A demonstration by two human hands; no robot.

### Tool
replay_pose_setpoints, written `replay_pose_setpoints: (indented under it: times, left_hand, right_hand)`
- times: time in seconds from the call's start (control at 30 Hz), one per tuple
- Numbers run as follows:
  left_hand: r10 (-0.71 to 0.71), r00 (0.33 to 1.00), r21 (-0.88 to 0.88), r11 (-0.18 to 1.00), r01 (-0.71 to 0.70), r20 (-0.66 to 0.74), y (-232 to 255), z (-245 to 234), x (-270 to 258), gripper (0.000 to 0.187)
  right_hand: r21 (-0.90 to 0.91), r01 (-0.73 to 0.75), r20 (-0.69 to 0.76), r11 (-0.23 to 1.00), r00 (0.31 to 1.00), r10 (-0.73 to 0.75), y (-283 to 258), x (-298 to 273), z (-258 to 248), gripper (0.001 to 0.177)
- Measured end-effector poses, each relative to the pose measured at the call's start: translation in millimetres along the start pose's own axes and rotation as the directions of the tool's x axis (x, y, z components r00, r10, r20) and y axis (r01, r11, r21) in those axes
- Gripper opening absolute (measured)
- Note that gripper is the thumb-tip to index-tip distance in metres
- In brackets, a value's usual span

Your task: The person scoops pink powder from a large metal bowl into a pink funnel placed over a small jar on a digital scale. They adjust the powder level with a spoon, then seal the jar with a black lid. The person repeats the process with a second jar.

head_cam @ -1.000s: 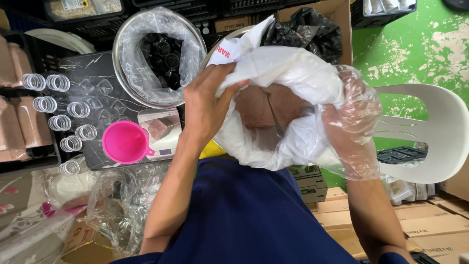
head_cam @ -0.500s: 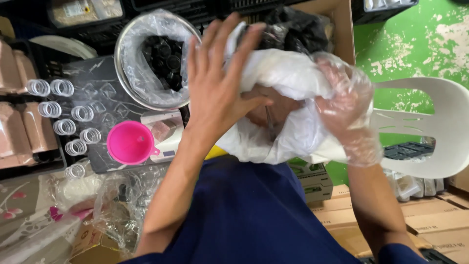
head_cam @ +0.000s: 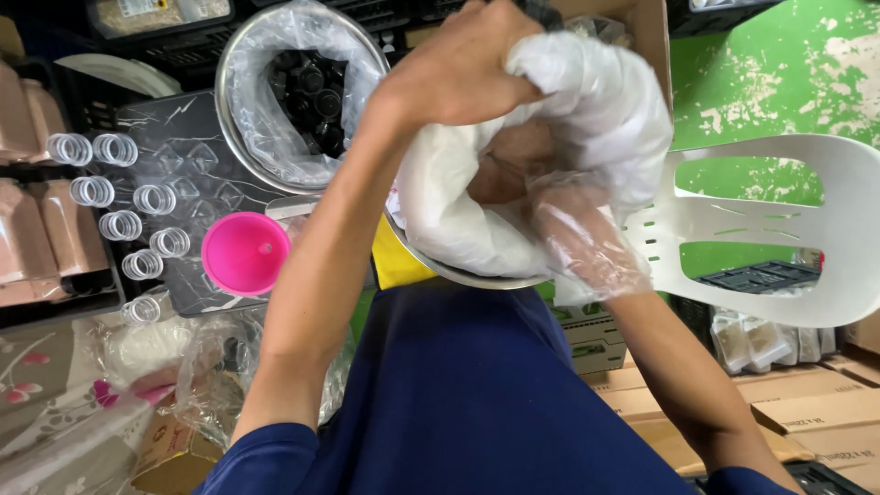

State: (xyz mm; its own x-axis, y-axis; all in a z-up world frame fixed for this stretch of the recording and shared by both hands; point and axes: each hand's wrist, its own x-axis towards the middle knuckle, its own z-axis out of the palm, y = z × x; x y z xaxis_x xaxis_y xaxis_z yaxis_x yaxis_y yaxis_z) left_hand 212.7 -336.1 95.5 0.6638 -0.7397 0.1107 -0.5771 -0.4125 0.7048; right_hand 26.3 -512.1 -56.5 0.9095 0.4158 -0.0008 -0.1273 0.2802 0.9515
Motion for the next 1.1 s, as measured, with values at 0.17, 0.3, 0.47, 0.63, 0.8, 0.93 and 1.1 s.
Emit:
replay_pose_setpoints:
  times: [0.17, 0.3, 0.47, 0.63, 0.8, 0.93, 1.1]
  left_hand:
    - [-0.139, 0.903, -0.300, 0.913, 0.276, 0.408, -26, -14, -7, 0.038]
    - [-0.327, 0.904, -0.140, 0.917, 0.374, 0.275, -34, -1, -13, 0.045]
    - [0.030, 0.823, 0.666, 0.605, 0.437, -0.567, -8, 27, -41, 0.092]
    - [-0.131, 0.829, 0.617, 0.607, 0.501, -0.544, 17, 78, -75, 0.108]
    - [-0.226, 0.832, 0.714, 0.432, 0.551, -0.506, -5, 84, -77, 0.120]
    - [-0.229, 0.840, 0.709, 0.454, 0.539, -0.491, -14, 82, -78, 0.118]
    - [-0.258, 0.849, 0.615, 0.596, 0.516, -0.462, 5, 75, -93, 0.100]
  right_hand:
    - [0.993, -0.106, 0.075, -0.048, 0.898, -0.433, 19, 10, -6, 0.019]
    - [0.991, 0.067, -0.050, 0.113, 0.988, -0.148, 24, 3, -14, 0.023]
    - [0.990, 0.059, -0.082, 0.124, 0.979, 0.188, 39, -1, 7, 0.026]
    - [0.838, 0.119, -0.145, -0.533, 0.989, -0.007, -29, 9, 7, 0.026]
    - [0.957, 0.274, -0.259, -0.096, 0.955, 0.146, -140, 19, -13, 0.022]
    - [0.118, 0.060, -0.088, -0.991, 0.995, 0.050, -55, 4, 27, 0.034]
    - [-0.088, -0.117, 0.179, -0.989, 0.975, -0.132, 93, 7, 47, 0.015]
